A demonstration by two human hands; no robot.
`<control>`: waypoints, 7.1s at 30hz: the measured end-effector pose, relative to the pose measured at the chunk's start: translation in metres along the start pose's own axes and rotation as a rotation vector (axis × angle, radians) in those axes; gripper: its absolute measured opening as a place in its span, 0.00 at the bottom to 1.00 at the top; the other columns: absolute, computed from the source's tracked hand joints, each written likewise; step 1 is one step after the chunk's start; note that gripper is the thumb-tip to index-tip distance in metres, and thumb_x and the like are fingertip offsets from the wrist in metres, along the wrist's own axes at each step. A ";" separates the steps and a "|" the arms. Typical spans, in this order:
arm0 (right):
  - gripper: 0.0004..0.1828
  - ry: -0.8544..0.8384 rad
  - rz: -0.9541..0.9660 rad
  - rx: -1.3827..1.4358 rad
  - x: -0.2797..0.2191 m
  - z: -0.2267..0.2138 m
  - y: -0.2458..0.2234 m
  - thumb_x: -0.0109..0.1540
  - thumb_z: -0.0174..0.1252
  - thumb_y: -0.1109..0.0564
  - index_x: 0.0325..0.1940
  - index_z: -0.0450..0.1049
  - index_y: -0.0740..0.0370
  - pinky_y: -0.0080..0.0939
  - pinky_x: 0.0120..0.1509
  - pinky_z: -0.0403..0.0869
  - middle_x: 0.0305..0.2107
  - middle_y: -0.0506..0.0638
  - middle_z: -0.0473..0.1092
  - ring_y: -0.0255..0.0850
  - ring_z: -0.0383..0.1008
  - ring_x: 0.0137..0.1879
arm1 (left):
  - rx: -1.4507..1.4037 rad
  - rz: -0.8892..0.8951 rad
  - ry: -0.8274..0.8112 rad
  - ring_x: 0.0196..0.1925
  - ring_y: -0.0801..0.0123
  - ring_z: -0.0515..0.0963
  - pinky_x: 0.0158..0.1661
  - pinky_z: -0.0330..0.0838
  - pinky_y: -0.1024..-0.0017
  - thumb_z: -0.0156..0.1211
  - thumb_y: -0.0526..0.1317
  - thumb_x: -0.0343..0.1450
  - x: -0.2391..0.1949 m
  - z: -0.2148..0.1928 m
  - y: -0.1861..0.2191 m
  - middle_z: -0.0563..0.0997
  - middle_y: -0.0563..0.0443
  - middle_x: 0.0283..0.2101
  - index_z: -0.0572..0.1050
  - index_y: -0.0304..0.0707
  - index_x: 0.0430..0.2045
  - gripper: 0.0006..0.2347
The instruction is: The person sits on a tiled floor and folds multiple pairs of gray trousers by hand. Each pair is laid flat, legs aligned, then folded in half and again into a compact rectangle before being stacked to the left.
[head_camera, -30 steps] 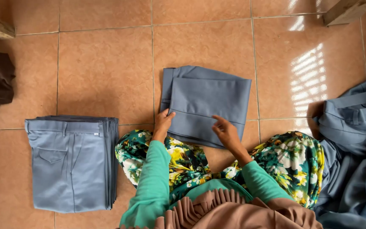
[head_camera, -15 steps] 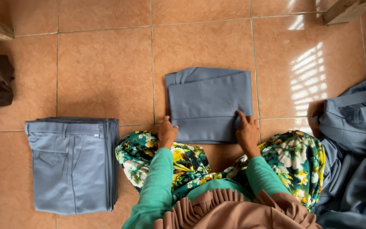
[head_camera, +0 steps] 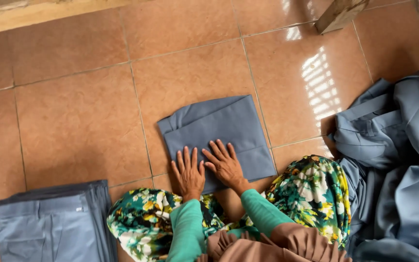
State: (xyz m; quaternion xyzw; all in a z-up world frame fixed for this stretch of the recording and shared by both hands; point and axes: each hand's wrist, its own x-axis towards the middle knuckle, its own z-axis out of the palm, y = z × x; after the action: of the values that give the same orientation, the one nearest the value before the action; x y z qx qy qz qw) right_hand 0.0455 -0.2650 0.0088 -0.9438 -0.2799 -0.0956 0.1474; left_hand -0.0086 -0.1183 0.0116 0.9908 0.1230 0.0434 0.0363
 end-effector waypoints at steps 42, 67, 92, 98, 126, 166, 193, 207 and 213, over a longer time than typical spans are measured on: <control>0.33 -0.248 0.383 -0.164 -0.062 -0.022 0.077 0.71 0.28 0.29 0.80 0.46 0.32 0.70 0.80 0.33 0.78 0.42 0.42 0.43 0.34 0.84 | -0.004 -0.004 0.177 0.77 0.61 0.55 0.66 0.50 0.46 0.42 0.52 0.74 0.006 0.021 -0.005 0.60 0.59 0.75 0.63 0.69 0.67 0.22; 0.72 -0.606 0.196 -0.082 -0.074 -0.071 0.065 0.45 0.57 0.12 0.83 0.32 0.34 0.81 0.76 0.35 0.78 0.56 0.35 0.57 0.33 0.82 | -1.160 -0.810 -0.522 0.64 0.37 0.72 0.53 0.73 0.44 0.75 0.52 0.59 -0.003 -0.065 -0.025 0.70 0.22 0.60 0.65 0.21 0.62 0.41; 0.49 -0.351 1.554 1.954 -0.074 -0.015 0.029 0.61 0.66 0.50 0.78 0.47 0.67 0.65 0.74 0.63 0.70 0.65 0.56 0.59 0.61 0.72 | -1.185 -0.611 -1.190 0.31 0.49 0.86 0.35 0.83 0.65 0.47 0.69 0.72 -0.040 -0.076 -0.005 0.82 0.24 0.32 0.77 0.18 0.40 0.38; 0.34 -0.297 1.528 2.081 -0.072 -0.009 0.022 0.64 0.63 0.57 0.70 0.60 0.72 0.66 0.68 0.70 0.61 0.65 0.67 0.59 0.71 0.65 | -1.888 -1.136 -0.680 0.65 0.38 0.69 0.60 0.67 0.43 0.73 0.45 0.69 -0.041 -0.084 0.027 0.61 0.20 0.64 0.49 0.19 0.69 0.42; 0.34 -0.397 0.579 1.983 0.226 -0.075 -0.215 0.56 0.75 0.58 0.64 0.71 0.56 0.61 0.68 0.76 0.55 0.55 0.72 0.50 0.75 0.62 | -1.997 -0.983 0.621 0.46 0.57 0.83 0.51 0.77 0.56 0.78 0.30 0.58 -0.137 -0.302 -0.260 0.83 0.43 0.44 0.78 0.40 0.52 0.26; 0.35 0.085 -0.578 0.079 0.118 -0.001 -0.388 0.63 0.63 0.42 0.73 0.65 0.49 0.65 0.71 0.60 0.71 0.61 0.55 0.57 0.55 0.74 | -0.177 -1.035 0.465 0.78 0.39 0.42 0.68 0.29 0.35 0.53 0.54 0.75 -0.198 -0.163 -0.298 0.52 0.38 0.76 0.61 0.54 0.71 0.27; 0.35 0.021 -0.145 0.034 0.132 -0.006 -0.186 0.67 0.52 0.35 0.76 0.58 0.45 0.71 0.72 0.52 0.70 0.58 0.55 0.58 0.52 0.76 | -0.061 -0.435 0.432 0.76 0.35 0.49 0.68 0.32 0.34 0.48 0.53 0.77 -0.007 -0.134 -0.199 0.57 0.34 0.73 0.61 0.47 0.70 0.26; 0.35 -0.170 0.243 -0.024 0.093 -0.047 -0.065 0.69 0.46 0.34 0.78 0.53 0.43 0.69 0.76 0.49 0.73 0.57 0.52 0.55 0.48 0.79 | 0.012 -0.224 0.297 0.79 0.44 0.44 0.70 0.29 0.35 0.44 0.59 0.76 0.039 -0.094 -0.092 0.54 0.42 0.76 0.63 0.52 0.67 0.25; 0.34 -0.139 0.339 -0.031 0.083 -0.071 -0.034 0.68 0.47 0.33 0.77 0.54 0.40 0.67 0.76 0.48 0.73 0.54 0.54 0.52 0.50 0.79 | -0.036 -0.190 0.260 0.80 0.44 0.42 0.69 0.27 0.34 0.50 0.58 0.74 0.059 -0.078 -0.056 0.53 0.41 0.76 0.65 0.49 0.66 0.26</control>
State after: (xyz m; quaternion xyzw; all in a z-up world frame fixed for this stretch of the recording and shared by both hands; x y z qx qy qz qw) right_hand 0.0879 -0.2199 0.1046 -0.9840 -0.1248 -0.0080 0.1272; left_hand 0.0278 -0.0451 0.0887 0.9599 0.2190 0.1698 0.0416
